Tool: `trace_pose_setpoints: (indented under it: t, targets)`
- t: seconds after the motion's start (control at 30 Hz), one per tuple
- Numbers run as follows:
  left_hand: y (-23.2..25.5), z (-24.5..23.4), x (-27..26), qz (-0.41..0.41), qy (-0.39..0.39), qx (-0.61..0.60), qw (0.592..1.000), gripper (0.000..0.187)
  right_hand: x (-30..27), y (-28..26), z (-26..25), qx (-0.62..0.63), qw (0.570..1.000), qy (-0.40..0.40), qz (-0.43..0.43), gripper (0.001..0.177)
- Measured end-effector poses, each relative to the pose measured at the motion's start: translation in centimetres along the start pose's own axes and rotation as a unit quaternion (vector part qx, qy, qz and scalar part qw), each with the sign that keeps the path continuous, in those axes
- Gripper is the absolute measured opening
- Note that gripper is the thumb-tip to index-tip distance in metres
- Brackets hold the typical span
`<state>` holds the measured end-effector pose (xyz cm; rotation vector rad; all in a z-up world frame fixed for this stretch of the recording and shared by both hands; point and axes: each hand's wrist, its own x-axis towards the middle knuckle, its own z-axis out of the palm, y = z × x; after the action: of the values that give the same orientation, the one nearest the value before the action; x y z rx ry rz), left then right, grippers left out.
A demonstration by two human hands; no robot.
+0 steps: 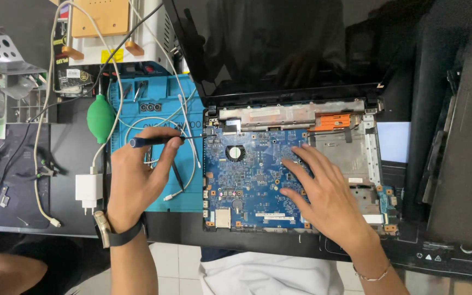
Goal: The person removes a small component from the laptop motherboard using tweezers, then uses a screwdriver to unscrew and detach the motherboard. They flip the board over to reveal the cooling fan and heat pipes, then reconnect a ribbon cable to the board.
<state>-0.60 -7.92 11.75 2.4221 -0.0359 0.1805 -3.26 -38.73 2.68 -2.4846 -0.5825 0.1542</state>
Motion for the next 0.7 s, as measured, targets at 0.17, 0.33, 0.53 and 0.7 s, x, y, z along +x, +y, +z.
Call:
trace_pose_setpoints:
  t: [0.17, 0.33, 0.53, 0.7]
  targets:
    - [0.0, -0.3, 0.3, 0.024, -0.007, 0.009, 1.000, 0.010, -0.3, -0.4, 0.3, 0.039, 0.999, 0.018, 0.021, 0.054]
    - [0.9, -1.0, 2.2, 0.133, -0.043, 0.000, 0.990, 0.011, -0.6, -0.1, 1.3, 0.056, 0.998, 0.039, 0.018, 0.051]
    - [3.9, -2.3, 6.0, 0.103, -0.219, 0.067, 0.968, 0.015, -1.0, 0.5, 2.3, 0.049, 0.996, 0.073, 0.002, 0.051]
    - [4.7, -2.5, 8.3, 0.172, -0.295, 0.183, 0.922, 0.013, -1.2, 0.5, 2.3, 0.053, 0.995, 0.087, -0.008, 0.050]
